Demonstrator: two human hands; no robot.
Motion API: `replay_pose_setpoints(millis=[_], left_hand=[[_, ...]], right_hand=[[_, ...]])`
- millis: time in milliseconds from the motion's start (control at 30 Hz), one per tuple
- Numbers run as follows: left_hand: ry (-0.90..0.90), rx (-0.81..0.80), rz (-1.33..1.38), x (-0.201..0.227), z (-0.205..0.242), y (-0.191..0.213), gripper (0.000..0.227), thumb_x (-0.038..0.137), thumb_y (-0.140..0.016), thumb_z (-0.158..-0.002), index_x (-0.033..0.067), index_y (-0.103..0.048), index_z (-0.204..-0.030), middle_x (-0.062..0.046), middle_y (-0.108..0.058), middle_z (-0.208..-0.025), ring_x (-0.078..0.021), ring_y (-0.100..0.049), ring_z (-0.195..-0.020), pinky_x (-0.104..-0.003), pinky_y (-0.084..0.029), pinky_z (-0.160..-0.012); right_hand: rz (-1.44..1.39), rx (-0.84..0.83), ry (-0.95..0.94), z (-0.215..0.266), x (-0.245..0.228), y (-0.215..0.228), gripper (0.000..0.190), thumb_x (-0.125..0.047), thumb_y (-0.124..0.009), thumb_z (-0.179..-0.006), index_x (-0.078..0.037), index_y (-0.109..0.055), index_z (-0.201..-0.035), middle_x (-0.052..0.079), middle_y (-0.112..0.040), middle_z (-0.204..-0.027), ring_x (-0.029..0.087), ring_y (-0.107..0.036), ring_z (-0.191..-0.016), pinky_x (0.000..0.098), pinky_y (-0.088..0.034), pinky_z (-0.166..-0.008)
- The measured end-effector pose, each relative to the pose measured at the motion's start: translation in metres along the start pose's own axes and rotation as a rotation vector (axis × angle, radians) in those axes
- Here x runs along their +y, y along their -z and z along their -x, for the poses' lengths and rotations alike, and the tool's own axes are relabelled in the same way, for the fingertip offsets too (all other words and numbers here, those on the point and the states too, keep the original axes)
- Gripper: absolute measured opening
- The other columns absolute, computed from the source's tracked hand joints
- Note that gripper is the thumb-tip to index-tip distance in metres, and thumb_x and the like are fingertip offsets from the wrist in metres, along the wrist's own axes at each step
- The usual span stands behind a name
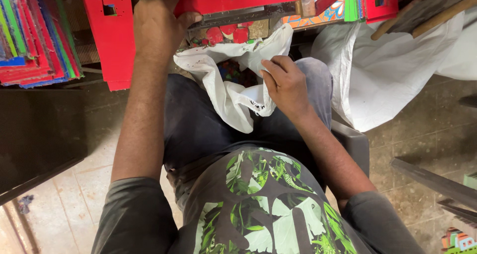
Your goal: The person repeatedly places colored plastic frames under a press machine, activates the press, and removes the frames. The frames are green, blue, and red, and the person handles them one at a time in a repetitive cycle.
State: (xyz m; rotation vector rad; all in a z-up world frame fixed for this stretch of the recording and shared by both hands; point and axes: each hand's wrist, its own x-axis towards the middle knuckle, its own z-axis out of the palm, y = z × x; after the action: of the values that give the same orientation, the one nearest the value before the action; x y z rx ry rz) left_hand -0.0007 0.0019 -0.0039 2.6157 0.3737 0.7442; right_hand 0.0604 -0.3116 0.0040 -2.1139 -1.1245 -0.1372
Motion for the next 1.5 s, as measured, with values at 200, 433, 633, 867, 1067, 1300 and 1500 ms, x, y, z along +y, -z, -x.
replay_pose_setpoints(millis=[200, 433, 633, 867, 1067, 1300, 1500], left_hand=[[-0.006, 0.010, -0.002, 0.000, -0.002, -0.001, 0.058, 0.037, -0.099, -0.076, 0.0024, -0.076, -0.116, -0.023, -0.072, -0.098, -0.0392, -0.071, -0.081, -0.047, -0.056, -0.067], [-0.004, -0.005, 0.006, 0.002, -0.001, 0.003, 0.056, 0.035, -0.099, -0.075, 0.0018, -0.074, -0.112, -0.023, -0.071, -0.097, -0.0406, -0.070, -0.078, -0.048, -0.055, -0.065], [0.019, -0.034, -0.009, 0.004, -0.002, 0.002, 0.054, 0.035, -0.099, -0.077, 0.0021, -0.073, -0.112, -0.024, -0.071, -0.094, -0.0408, -0.070, -0.078, -0.049, -0.055, -0.064], [0.003, -0.004, 0.001, 0.004, -0.002, 0.000, 0.055, 0.035, -0.097, -0.076, 0.0020, -0.072, -0.113, -0.020, -0.072, -0.090, -0.0391, -0.070, -0.079, -0.048, -0.054, -0.066], [0.011, -0.030, 0.005, 0.003, -0.003, 0.001, 0.050, 0.034, -0.096, -0.078, 0.0036, -0.074, -0.110, -0.018, -0.071, -0.084, -0.0395, -0.069, -0.077, -0.050, -0.052, -0.066], [-0.062, 0.060, 0.000, 0.002, -0.002, 0.000, 0.051, 0.032, -0.096, -0.073, 0.0054, -0.075, -0.110, -0.018, -0.072, -0.096, -0.0420, -0.066, -0.090, -0.053, -0.051, -0.076], [0.015, -0.064, -0.039, 0.012, 0.007, 0.010, 0.047, 0.041, -0.093, -0.080, 0.0056, -0.074, -0.104, -0.016, -0.071, -0.087, -0.0394, -0.069, -0.081, -0.050, -0.054, -0.071]], right_hand=[[0.044, 0.077, 0.087, -0.031, 0.004, 0.008, 0.027, -0.003, -0.081, -0.094, -0.001, -0.071, -0.119, 0.016, -0.067, -0.112, 0.034, -0.069, -0.100, 0.0418, -0.058, -0.086], [0.221, -0.019, 0.185, -0.092, 0.021, 0.017, 0.044, 0.002, -0.077, -0.087, 0.004, -0.066, -0.129, 0.018, -0.063, -0.131, 0.037, -0.064, -0.113, 0.0451, -0.055, -0.091], [0.384, -0.105, 0.334, -0.119, 0.044, 0.021, 0.030, -0.001, -0.078, -0.085, -0.003, -0.071, -0.114, 0.008, -0.068, -0.120, 0.032, -0.066, -0.111, 0.0421, -0.056, -0.087], [0.387, -0.139, 0.410, -0.125, 0.064, 0.022, 0.025, 0.001, -0.071, -0.095, -0.006, -0.074, -0.119, 0.005, -0.070, -0.102, 0.027, -0.067, -0.105, 0.0404, -0.056, -0.085], [0.381, -0.160, 0.430, -0.125, 0.064, 0.025, 0.026, -0.002, -0.071, -0.096, -0.008, -0.075, -0.120, 0.004, -0.071, -0.103, 0.027, -0.067, -0.105, 0.0400, -0.056, -0.085], [0.425, -0.200, 0.478, -0.129, 0.068, 0.026, 0.031, -0.003, -0.073, -0.092, -0.009, -0.076, -0.122, 0.004, -0.072, -0.106, 0.031, -0.063, -0.095, 0.0405, -0.054, -0.080], [0.433, -0.275, 0.424, -0.124, 0.054, 0.036, 0.033, -0.004, -0.073, -0.094, -0.010, -0.075, -0.126, 0.008, -0.070, -0.103, 0.034, -0.064, -0.094, 0.0428, -0.054, -0.078]])
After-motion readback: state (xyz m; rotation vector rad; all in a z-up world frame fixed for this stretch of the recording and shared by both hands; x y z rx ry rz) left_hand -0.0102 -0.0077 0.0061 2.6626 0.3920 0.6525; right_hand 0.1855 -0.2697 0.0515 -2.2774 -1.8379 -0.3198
